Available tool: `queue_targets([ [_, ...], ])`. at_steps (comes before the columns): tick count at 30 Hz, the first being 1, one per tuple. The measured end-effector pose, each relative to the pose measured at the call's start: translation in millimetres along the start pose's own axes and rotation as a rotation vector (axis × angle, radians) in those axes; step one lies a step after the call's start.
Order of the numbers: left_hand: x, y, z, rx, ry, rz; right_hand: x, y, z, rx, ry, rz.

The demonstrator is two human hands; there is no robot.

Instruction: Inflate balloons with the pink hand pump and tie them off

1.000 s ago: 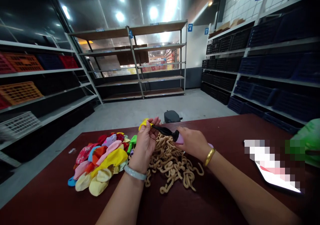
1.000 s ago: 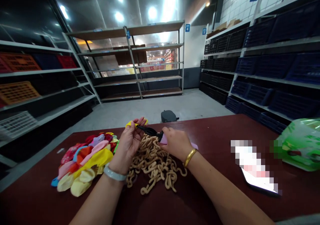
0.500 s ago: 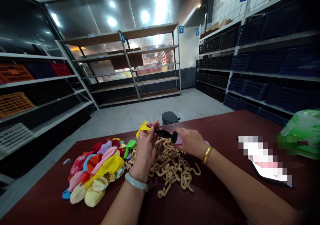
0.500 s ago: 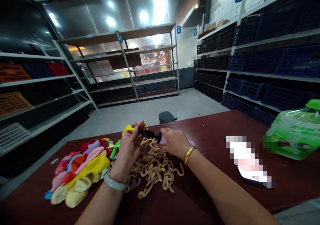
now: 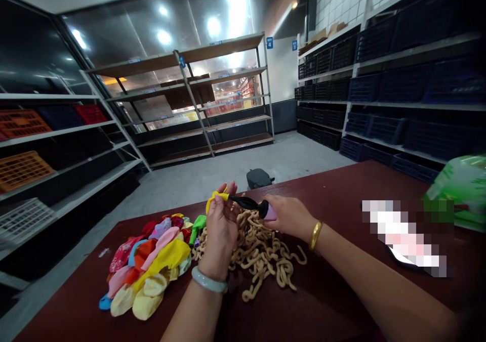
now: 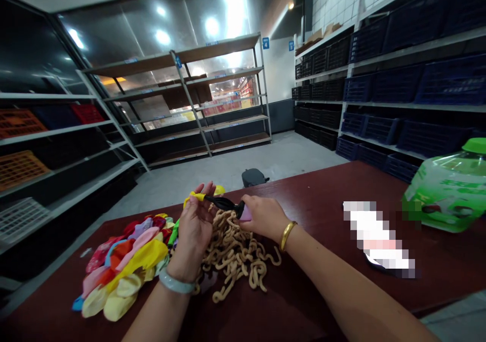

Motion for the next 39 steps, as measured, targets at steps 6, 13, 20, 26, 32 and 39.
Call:
queue_targets([
  [6, 8, 2.9, 5, 0.007, -0.049, -0.009, 4, -7, 2, -0.006, -0.017, -0.024],
  [13, 2, 5.4, 7, -0.027, -0.049, -0.021, 7, -7, 3, -0.017, -0.056, -0.014],
  [20, 3, 7.9, 9, 0.001, -0.042, 0.008, 8, -6, 4, -0.038, -0.08, -0.009],
  [26, 19, 9.9, 16, 0.022, -0.116, 0.05, 7, -7, 4, -0.058, -0.072, -0.005],
  [32, 21, 14.8, 22, 0.041, -0.112, 0.009, 7, -9, 4, -0.057, -0.058, -0.026],
  [39, 14, 9.5, 16, 0.049, -0.048, 0.02, 5, -12, 3, -0.055, -0.047, -0.045],
])
Point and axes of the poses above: each hand's wrist, its own z-axis away from the middle knuckle, its own y-axis out of the palm, x = y × z, the point moved 7 cm from there along -z, towards the middle knuckle, and after that the axes turned 10 degrees about y, right-handed, at the moved point
